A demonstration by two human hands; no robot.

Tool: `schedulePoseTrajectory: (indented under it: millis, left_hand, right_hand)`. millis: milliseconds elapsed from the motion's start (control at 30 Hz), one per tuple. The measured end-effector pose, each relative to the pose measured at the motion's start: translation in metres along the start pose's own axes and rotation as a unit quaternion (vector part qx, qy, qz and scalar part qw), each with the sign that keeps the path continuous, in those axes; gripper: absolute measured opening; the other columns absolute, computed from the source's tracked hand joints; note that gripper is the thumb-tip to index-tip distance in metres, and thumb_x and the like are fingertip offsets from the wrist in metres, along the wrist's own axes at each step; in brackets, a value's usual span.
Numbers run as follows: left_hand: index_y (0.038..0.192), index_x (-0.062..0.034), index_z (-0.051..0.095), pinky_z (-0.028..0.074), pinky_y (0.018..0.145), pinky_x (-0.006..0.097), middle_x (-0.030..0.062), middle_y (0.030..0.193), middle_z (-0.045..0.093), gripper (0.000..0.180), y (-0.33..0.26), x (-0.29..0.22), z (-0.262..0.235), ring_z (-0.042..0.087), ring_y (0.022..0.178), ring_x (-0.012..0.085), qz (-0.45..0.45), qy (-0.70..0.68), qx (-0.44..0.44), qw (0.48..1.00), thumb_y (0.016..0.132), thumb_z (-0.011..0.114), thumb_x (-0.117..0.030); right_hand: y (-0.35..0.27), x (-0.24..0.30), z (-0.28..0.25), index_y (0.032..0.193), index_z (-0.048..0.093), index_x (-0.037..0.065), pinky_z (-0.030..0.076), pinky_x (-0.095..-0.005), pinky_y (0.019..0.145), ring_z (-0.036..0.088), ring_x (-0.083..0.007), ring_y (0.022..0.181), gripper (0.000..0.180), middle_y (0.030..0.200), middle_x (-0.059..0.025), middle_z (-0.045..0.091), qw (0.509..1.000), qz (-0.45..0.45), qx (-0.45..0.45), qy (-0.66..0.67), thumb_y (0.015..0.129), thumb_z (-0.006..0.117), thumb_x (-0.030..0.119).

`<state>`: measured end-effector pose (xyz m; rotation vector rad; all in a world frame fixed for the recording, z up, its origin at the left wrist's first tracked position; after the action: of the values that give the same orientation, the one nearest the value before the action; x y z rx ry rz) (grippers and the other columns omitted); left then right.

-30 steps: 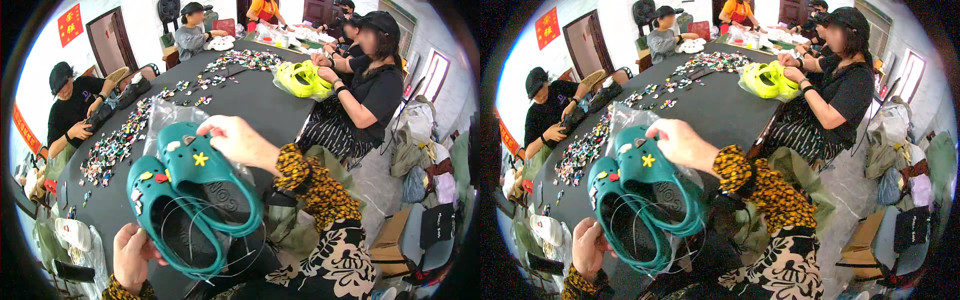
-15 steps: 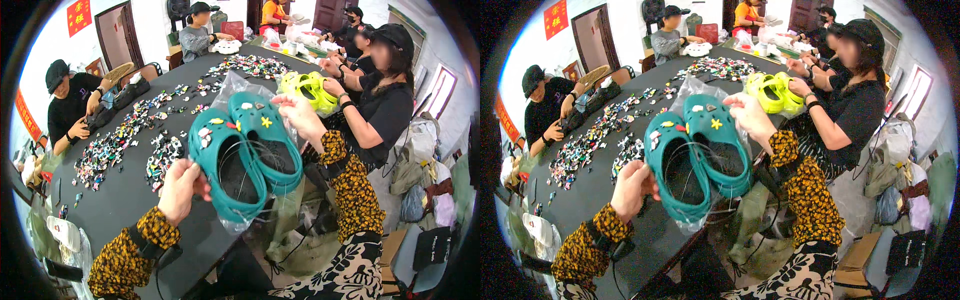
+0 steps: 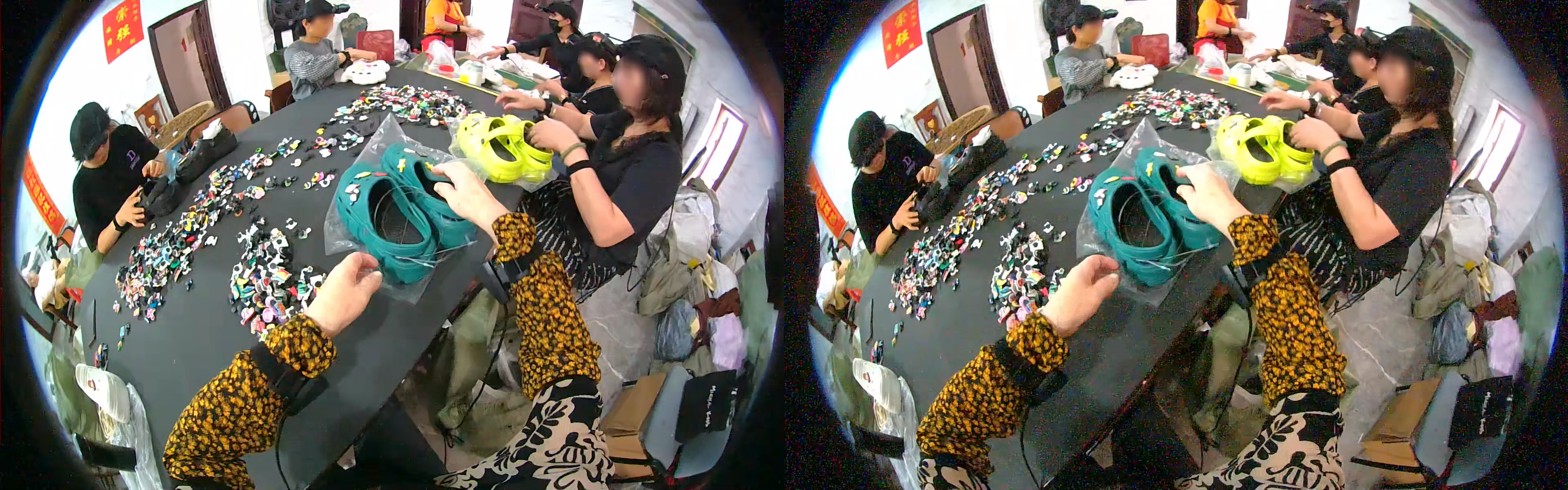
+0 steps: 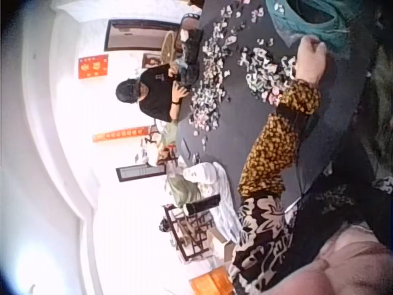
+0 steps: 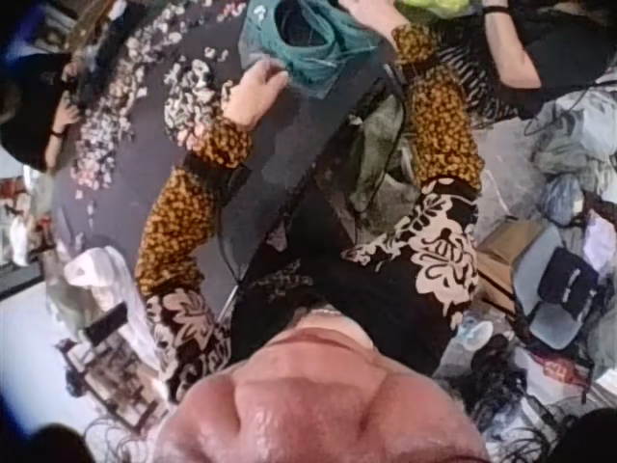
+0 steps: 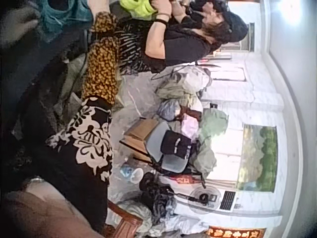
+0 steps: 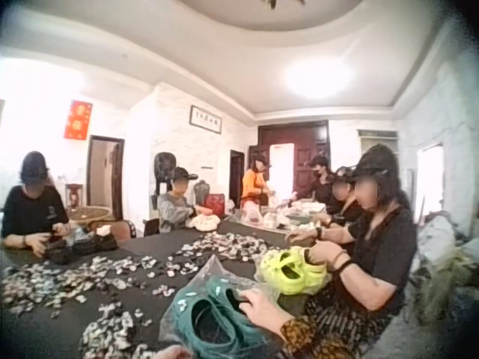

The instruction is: Attach decorative charms to the holes of clogs.

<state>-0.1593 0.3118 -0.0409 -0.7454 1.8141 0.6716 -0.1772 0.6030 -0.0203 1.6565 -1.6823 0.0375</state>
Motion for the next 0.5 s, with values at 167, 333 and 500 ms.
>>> schedulePoseTrajectory:
  millis: [167, 333, 500]
  left_hand:
    - [0.109, 0.0019, 0.055, 0.049, 0.080, 0.028, 0.0087, 0.102, 0.063, 0.023, -0.032, -0.036, -0.018, 0.060, 0.089, 0.0153, -0.036, -0.026, 0.063, 0.997, 0.092, 0.056, -0.012]
    - [0.107, 0.0065, 0.053, 0.051, 0.075, 0.029, 0.0107, 0.090, 0.064, 0.018, -0.109, -0.104, -0.052, 0.062, 0.083, 0.0158, 0.037, -0.110, 0.035, 0.993, 0.093, 0.049, -0.005]
    - [0.095, 0.0023, 0.048, 0.051, 0.070, 0.037, 0.0150, 0.082, 0.062, 0.016, -0.178, -0.147, -0.082, 0.061, 0.071, 0.0251, 0.303, -0.243, 0.002, 0.922, 0.095, 0.046, -0.013]
  right_hand:
    - [-0.046, 0.062, -0.004, 0.096, 0.061, 0.003, 0.045, -0.0427, 0.084, 0.057, -0.0343, 0.095, 0.018, 0.099, -0.0145, 0.059, 0.981, -0.170, -0.097, -0.008, 0.081, 0.060, 0.013]
    - [-0.115, 0.122, 0.009, 0.102, 0.059, 0.006, 0.039, -0.0424, 0.092, 0.052, -0.0276, 0.107, 0.023, 0.110, -0.0103, 0.054, 0.971, -0.233, -0.016, -0.048, 0.080, 0.062, 0.011]
    - [-0.170, 0.156, 0.035, 0.105, 0.060, 0.006, 0.040, -0.0403, 0.092, 0.053, -0.0279, 0.107, 0.028, 0.110, -0.0101, 0.054, 0.973, -0.223, 0.048, 0.020, 0.078, 0.067, 0.009]
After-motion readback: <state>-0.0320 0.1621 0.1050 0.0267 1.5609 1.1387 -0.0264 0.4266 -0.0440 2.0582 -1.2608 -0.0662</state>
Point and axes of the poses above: each hand's wrist, its own y-axis towards the middle knuckle, its own z-axis out of the palm, x = y × z, the point moved 1 cm from there along y, towards the middle knuckle
